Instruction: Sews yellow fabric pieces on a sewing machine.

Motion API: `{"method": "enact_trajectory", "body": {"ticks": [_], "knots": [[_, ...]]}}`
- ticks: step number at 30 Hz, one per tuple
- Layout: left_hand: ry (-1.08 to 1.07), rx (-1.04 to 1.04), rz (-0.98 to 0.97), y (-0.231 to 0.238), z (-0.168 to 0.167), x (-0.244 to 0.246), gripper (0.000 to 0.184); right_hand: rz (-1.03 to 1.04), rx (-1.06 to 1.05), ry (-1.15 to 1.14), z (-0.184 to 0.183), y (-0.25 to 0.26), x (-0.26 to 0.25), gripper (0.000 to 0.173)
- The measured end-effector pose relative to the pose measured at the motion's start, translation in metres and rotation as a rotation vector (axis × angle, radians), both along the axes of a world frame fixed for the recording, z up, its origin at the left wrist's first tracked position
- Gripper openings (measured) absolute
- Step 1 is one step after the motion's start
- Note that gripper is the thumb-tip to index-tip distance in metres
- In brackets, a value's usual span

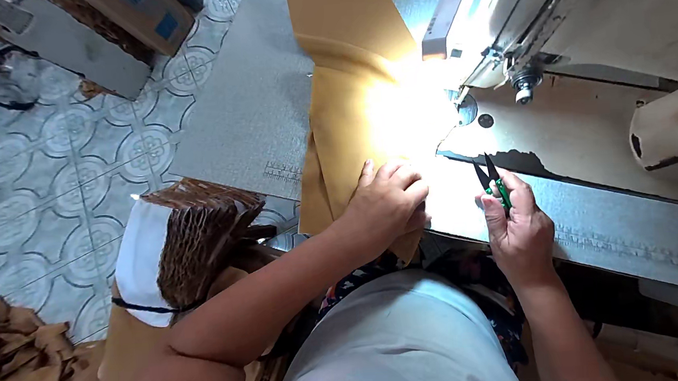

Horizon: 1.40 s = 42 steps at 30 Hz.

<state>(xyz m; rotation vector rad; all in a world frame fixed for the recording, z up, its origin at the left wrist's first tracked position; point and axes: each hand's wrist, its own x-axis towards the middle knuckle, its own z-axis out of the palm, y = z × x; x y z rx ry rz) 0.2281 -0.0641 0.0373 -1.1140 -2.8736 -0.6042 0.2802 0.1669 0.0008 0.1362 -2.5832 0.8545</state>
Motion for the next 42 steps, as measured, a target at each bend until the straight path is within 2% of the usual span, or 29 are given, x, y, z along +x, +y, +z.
{"method": "enact_trajectory", "body": {"ticks": [3, 6, 8, 10, 12, 14, 18, 20, 23, 28, 35, 42], "knots": [[-0.056, -0.106, -0.001, 0.003, 0.009, 0.002, 0.038, -0.010, -0.004, 0.006, 0.000, -0.001, 0.000, 0.047], [-0.145, -0.132, -0.032, -0.001, 0.014, 0.003, 0.061, -0.019, -0.029, 0.023, -0.002, -0.001, -0.001, 0.047], [-0.143, -0.102, -0.072, -0.007, 0.018, -0.003, 0.053, -0.016, -0.059, 0.032, -0.003, 0.000, -0.001, 0.048], [-0.111, -0.004, -0.063, -0.010, 0.025, -0.021, 0.031, -0.014, -0.091, 0.038, -0.003, 0.001, -0.002, 0.048], [-0.037, 0.064, -0.006, -0.007, 0.031, -0.046, 0.019, -0.019, -0.119, 0.043, -0.003, 0.001, -0.003, 0.047], [0.037, 0.127, 0.034, 0.002, 0.034, -0.068, 0.019, -0.023, -0.134, 0.051, -0.003, 0.001, -0.003, 0.047], [-0.098, 0.080, 0.004, 0.029, 0.027, -0.080, 0.026, -0.034, -0.143, 0.052, -0.003, 0.001, -0.003, 0.047], [-0.122, 0.056, 0.005, 0.038, 0.012, -0.078, 0.017, -0.045, -0.121, 0.053, -0.002, -0.001, -0.002, 0.046], [0.017, 0.227, 0.003, 0.034, -0.004, -0.075, 0.013, -0.055, -0.041, 0.025, 0.005, -0.006, -0.005, 0.042], [-0.018, 0.446, -0.005, 0.022, -0.015, -0.079, 0.015, -0.074, 0.121, -0.030, 0.006, -0.030, -0.022, 0.036], [0.123, 0.534, 0.008, 0.025, -0.027, -0.081, 0.011, -0.136, 0.228, 0.018, 0.007, -0.048, -0.038, 0.025], [0.110, 0.515, 0.004, 0.025, -0.027, -0.079, 0.013, -0.138, 0.274, 0.009, 0.006, -0.053, -0.041, 0.027]]}}
